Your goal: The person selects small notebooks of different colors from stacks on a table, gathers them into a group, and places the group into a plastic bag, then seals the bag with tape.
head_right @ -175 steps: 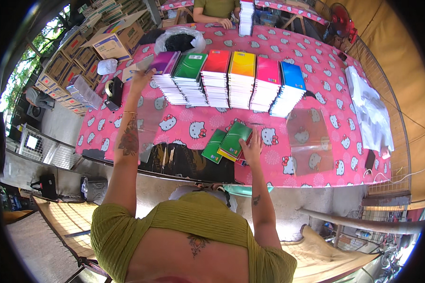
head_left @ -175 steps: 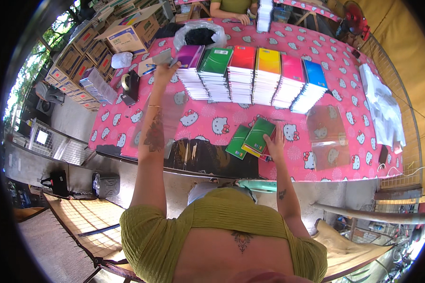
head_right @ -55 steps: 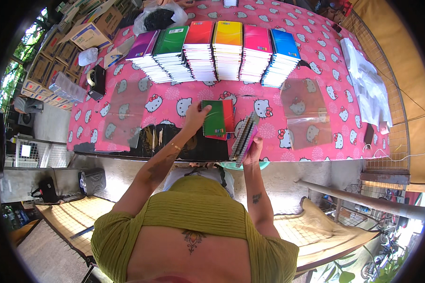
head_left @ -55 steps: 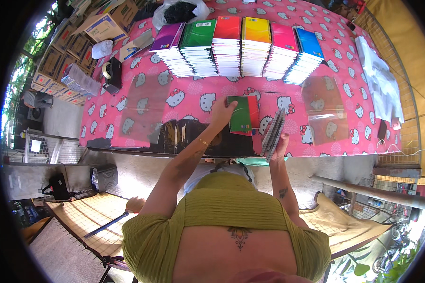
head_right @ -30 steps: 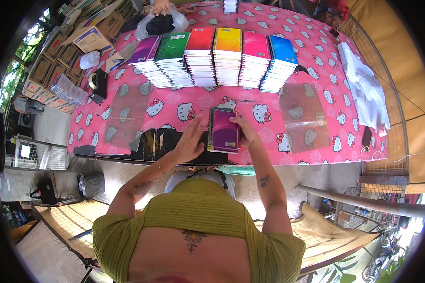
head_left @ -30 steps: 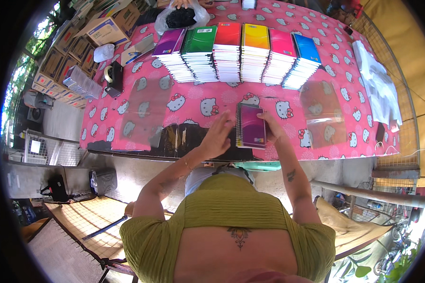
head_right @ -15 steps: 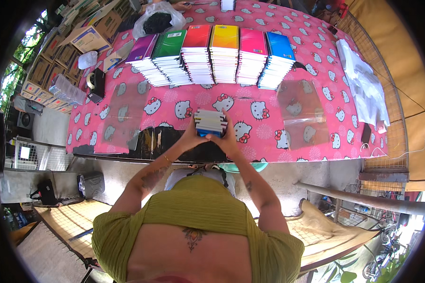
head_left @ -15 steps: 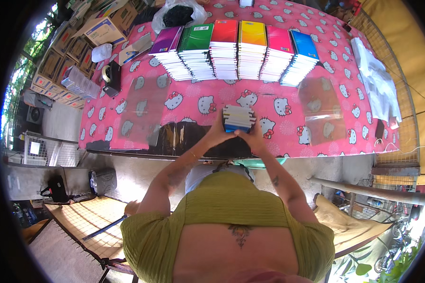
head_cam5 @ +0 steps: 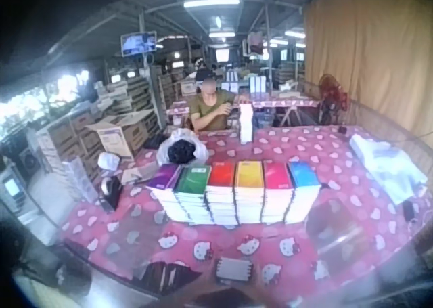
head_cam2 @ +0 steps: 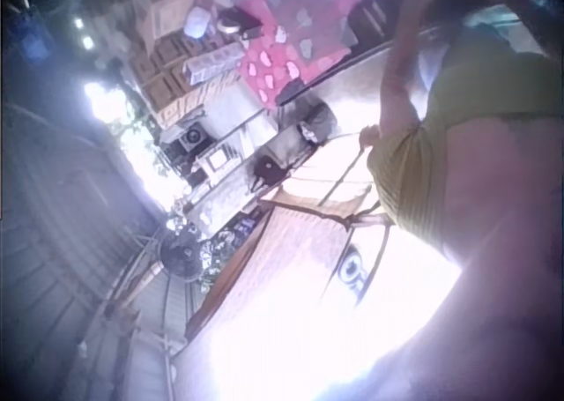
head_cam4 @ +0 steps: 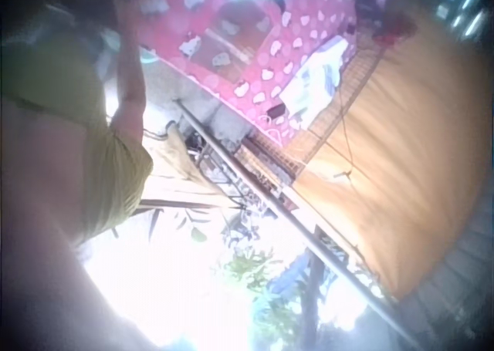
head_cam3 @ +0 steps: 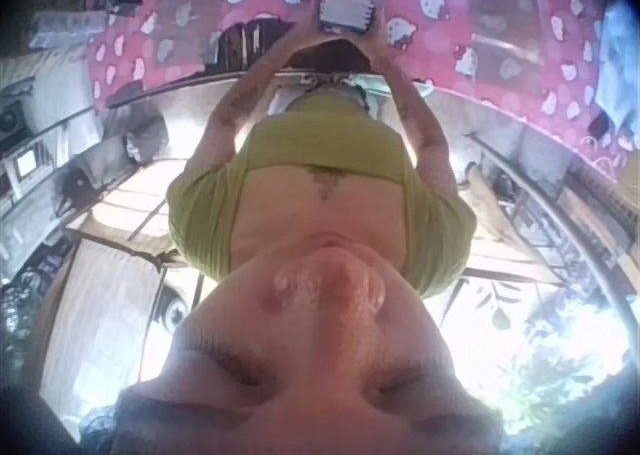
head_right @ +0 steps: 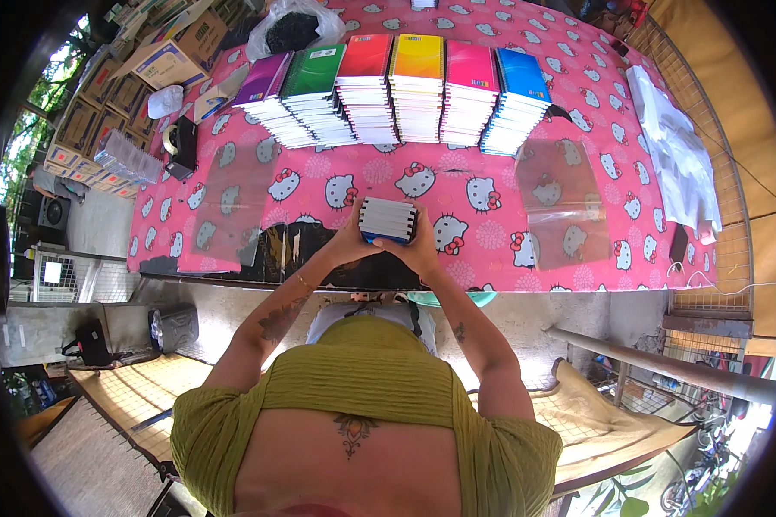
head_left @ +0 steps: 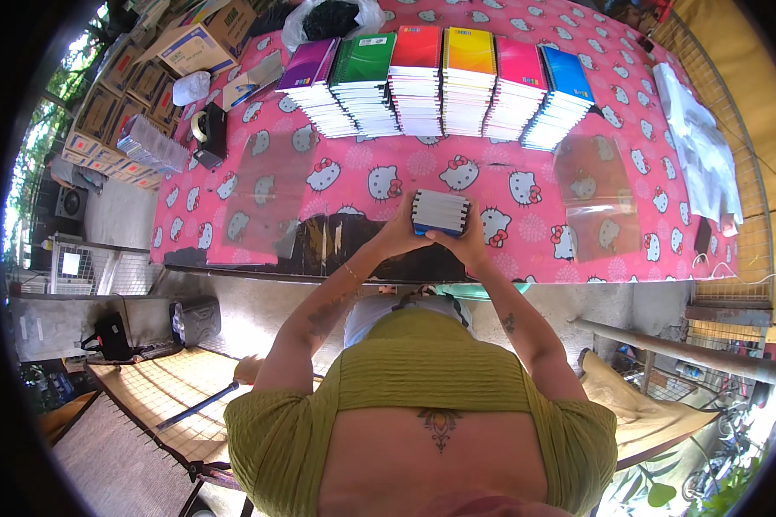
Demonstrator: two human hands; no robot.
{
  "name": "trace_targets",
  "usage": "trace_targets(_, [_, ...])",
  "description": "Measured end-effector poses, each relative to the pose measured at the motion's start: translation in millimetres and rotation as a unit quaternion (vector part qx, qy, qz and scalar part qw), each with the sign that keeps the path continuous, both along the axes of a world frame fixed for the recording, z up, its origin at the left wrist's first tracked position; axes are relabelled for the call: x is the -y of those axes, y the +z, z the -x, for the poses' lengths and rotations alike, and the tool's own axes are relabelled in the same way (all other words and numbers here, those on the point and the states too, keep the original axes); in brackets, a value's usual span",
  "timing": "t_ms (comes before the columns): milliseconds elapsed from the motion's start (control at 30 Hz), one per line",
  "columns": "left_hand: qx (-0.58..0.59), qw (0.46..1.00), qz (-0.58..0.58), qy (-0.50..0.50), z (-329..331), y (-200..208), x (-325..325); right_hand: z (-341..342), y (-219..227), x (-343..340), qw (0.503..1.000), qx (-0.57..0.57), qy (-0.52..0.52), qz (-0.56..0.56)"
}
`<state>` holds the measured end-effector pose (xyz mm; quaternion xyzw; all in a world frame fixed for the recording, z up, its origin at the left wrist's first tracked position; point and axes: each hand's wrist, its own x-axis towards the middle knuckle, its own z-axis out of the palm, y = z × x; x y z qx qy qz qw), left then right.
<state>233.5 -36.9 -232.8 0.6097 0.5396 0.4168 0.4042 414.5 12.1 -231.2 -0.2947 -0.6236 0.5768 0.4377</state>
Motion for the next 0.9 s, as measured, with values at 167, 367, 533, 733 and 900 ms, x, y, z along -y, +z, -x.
trace_targets(167, [-0.082,0.997,-0.002,-0.017,3,16,-1,-5,0,2,0.999,0.032,-0.006,-0.022])
trace_targets(367, [-0.134,0.987,0.082,-0.047,9,44,-5,-9,-16,-2,0.999,0.040,0.011,-0.011])
trace_targets(533, [-0.291,0.954,-0.009,-0.078,20,82,-9,-11,-23,-3,0.998,0.050,0.030,0.027])
trace_targets(733, [-0.453,0.859,-0.235,-0.039,-42,111,-4,-8,-15,-3,1.000,0.002,0.012,0.002])
trace_targets(900, [-0.481,0.859,-0.131,-0.118,-4,102,-14,1,-21,-8,0.996,0.084,0.038,-0.014])
